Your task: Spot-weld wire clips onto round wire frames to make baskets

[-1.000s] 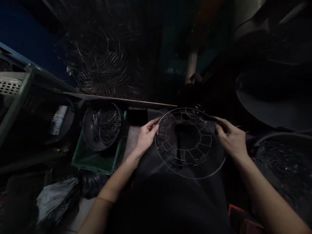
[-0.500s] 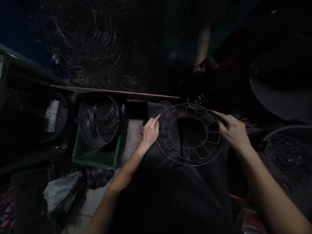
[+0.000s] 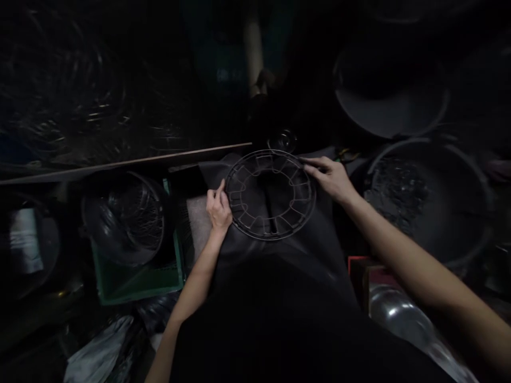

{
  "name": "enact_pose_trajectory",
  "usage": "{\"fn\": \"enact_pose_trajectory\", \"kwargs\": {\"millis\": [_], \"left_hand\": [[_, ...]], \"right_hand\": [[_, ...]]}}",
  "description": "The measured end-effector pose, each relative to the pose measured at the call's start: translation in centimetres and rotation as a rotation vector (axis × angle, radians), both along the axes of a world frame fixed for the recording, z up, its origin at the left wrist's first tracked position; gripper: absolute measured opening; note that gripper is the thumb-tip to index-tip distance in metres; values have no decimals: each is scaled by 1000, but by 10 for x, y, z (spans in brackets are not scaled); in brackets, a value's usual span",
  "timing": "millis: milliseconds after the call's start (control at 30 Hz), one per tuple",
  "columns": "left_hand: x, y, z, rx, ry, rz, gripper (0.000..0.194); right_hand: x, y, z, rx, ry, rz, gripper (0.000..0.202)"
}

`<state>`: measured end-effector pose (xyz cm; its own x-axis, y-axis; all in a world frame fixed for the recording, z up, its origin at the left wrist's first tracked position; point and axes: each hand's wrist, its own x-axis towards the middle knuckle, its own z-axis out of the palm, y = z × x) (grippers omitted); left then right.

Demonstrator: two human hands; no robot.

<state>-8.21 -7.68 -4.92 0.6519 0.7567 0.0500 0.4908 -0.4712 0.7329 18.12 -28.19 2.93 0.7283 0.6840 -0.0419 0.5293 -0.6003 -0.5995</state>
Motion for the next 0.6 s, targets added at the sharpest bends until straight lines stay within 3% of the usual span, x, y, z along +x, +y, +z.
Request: {"fn": "enact_pose_trajectory", "kwargs": {"millis": [100, 233, 400, 600], "left_hand": [[0, 7, 5, 54, -18, 6, 54], [0, 9, 22, 98, -30, 25, 62], [2, 9, 36, 53, -15, 35, 64], [9, 13, 48, 22, -74, 24, 77]], "right_hand": [[-23, -2, 15, 18, -37, 10, 42], [-58, -25, 31, -49, -61, 104, 53], [-82, -52, 22, -145, -84, 187, 67], [-98, -45, 18, -190, -111, 109, 67]]}}
